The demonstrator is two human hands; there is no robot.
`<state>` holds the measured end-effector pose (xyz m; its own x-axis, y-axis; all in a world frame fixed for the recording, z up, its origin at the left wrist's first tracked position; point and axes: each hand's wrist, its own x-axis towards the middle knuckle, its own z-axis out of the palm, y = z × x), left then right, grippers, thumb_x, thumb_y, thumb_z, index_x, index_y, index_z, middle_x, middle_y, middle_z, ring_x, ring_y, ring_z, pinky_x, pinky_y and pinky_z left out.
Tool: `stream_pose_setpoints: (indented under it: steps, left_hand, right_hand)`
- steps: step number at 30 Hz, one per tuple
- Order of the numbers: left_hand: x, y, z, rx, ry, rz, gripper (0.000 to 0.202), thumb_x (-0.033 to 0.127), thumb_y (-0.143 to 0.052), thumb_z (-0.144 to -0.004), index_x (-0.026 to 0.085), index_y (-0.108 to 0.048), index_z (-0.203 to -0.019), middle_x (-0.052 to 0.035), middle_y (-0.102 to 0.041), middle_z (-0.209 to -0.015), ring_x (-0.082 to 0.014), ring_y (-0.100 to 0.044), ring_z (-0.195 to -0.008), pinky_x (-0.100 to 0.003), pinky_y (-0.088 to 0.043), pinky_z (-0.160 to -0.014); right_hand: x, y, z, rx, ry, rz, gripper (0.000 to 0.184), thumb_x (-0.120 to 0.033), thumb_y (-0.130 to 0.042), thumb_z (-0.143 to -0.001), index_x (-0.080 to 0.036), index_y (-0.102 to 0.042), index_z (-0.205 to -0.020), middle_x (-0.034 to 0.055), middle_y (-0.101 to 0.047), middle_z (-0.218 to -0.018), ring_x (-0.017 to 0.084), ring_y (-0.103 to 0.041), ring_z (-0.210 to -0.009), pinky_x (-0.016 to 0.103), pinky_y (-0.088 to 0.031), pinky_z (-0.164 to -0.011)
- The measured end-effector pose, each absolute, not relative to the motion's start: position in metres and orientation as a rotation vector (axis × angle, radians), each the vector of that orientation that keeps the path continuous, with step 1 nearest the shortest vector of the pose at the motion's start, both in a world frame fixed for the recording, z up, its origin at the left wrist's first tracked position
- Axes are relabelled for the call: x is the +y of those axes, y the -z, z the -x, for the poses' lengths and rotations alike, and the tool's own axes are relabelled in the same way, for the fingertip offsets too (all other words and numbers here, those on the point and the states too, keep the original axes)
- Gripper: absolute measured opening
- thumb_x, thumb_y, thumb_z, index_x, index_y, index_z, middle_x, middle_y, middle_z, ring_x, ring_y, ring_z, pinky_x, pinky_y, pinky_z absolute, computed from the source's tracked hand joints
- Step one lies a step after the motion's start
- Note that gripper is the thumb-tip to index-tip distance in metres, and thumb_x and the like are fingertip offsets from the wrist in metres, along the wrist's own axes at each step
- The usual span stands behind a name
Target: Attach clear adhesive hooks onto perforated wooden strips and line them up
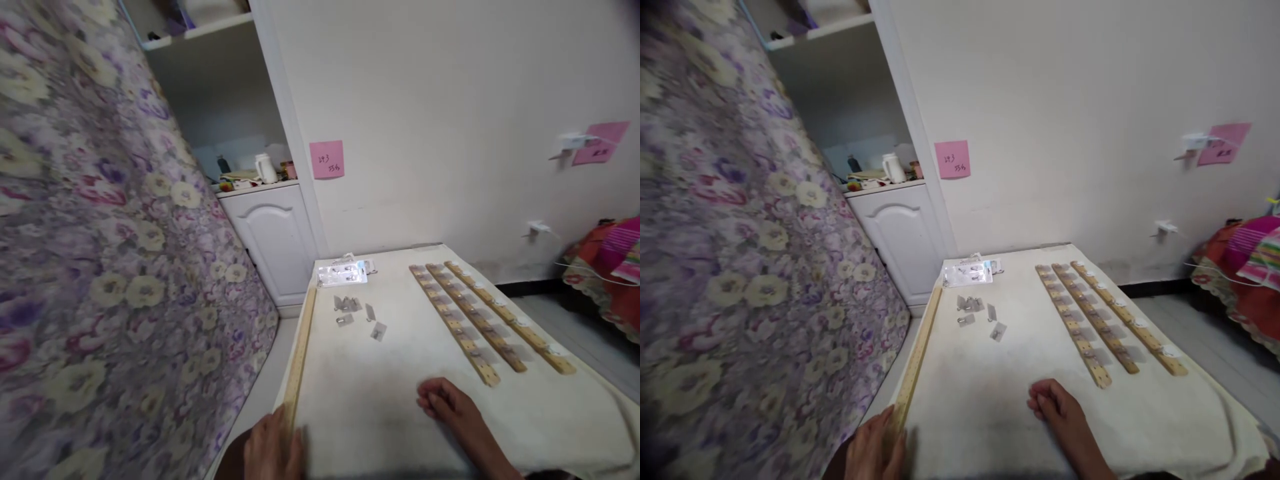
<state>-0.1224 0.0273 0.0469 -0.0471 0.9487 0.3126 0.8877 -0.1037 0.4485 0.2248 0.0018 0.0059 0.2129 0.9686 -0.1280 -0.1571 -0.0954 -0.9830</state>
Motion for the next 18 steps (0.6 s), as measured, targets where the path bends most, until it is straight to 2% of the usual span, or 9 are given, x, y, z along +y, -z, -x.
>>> stream_pose_setpoints:
  steps: [3, 7, 13, 16, 18]
  left_hand:
    - [0.034, -0.042, 0.128, 2.143, -0.59, -2.184, 0.05, 0.04, -0.044, -0.083, 0.013, -0.049, -0.125, -0.0114, -0.058, -0.106, -0.0256, -0.055, -0.1, -0.038, -0.041, -0.091]
    - [0.042, -0.042, 0.122, 2.202, -0.334, -2.173, 0.049, 0.033, -0.036, -0.087, 0.007, -0.042, -0.129, -0.014, -0.057, -0.104, -0.0257, -0.056, -0.097, -0.037, -0.041, -0.088]
    - [0.053, -0.064, 0.109, 2.178, -0.16, -1.959, 0.039, 0.029, -0.033, -0.086, 0.015, -0.045, -0.121, -0.0118, -0.056, -0.115, -0.0234, -0.058, -0.104, -0.033, -0.042, -0.085]
    - [0.049, -0.075, 0.096, 2.149, -0.164, -1.889, 0.039, 0.032, -0.036, -0.085, 0.017, -0.043, -0.121, -0.0119, -0.056, -0.122, -0.024, -0.059, -0.105, -0.033, -0.042, -0.085]
    - [0.044, -0.077, 0.086, 2.097, -0.173, -1.829, 0.041, 0.035, -0.037, -0.085, 0.018, -0.04, -0.122, -0.0121, -0.06, -0.119, -0.0251, -0.061, -0.103, -0.034, -0.043, -0.084]
  right_hand:
    - [0.011, -0.011, -0.205, -1.076, -1.089, 1.38, 0.022, -0.041, -0.057, -0.075, -0.02, -0.062, -0.079, 0.0018, -0.067, -0.077, 0.017, -0.064, -0.065, 0.027, -0.048, -0.061]
    - [0.013, -0.009, -0.198, -1.17, -0.994, 1.486, 0.022, -0.042, -0.054, -0.077, -0.021, -0.061, -0.078, 0.0012, -0.068, -0.076, 0.017, -0.063, -0.064, 0.027, -0.046, -0.066]
    - [0.014, -0.007, -0.199, -1.129, -1.058, 1.436, 0.023, -0.043, -0.054, -0.076, -0.021, -0.059, -0.075, 0.0003, -0.065, -0.074, 0.016, -0.06, -0.062, 0.026, -0.045, -0.062]
    - [0.016, -0.009, -0.176, -1.07, -1.23, 1.307, 0.024, -0.045, -0.056, -0.074, -0.021, -0.057, -0.078, 0.0009, -0.064, -0.075, 0.016, -0.061, -0.064, 0.025, -0.045, -0.059]
    - [0.018, -0.01, -0.149, -1.042, -1.376, 1.209, 0.029, -0.046, -0.06, -0.071, -0.02, -0.057, -0.084, 0.0027, -0.065, -0.079, 0.017, -0.063, -0.069, 0.025, -0.046, -0.06]
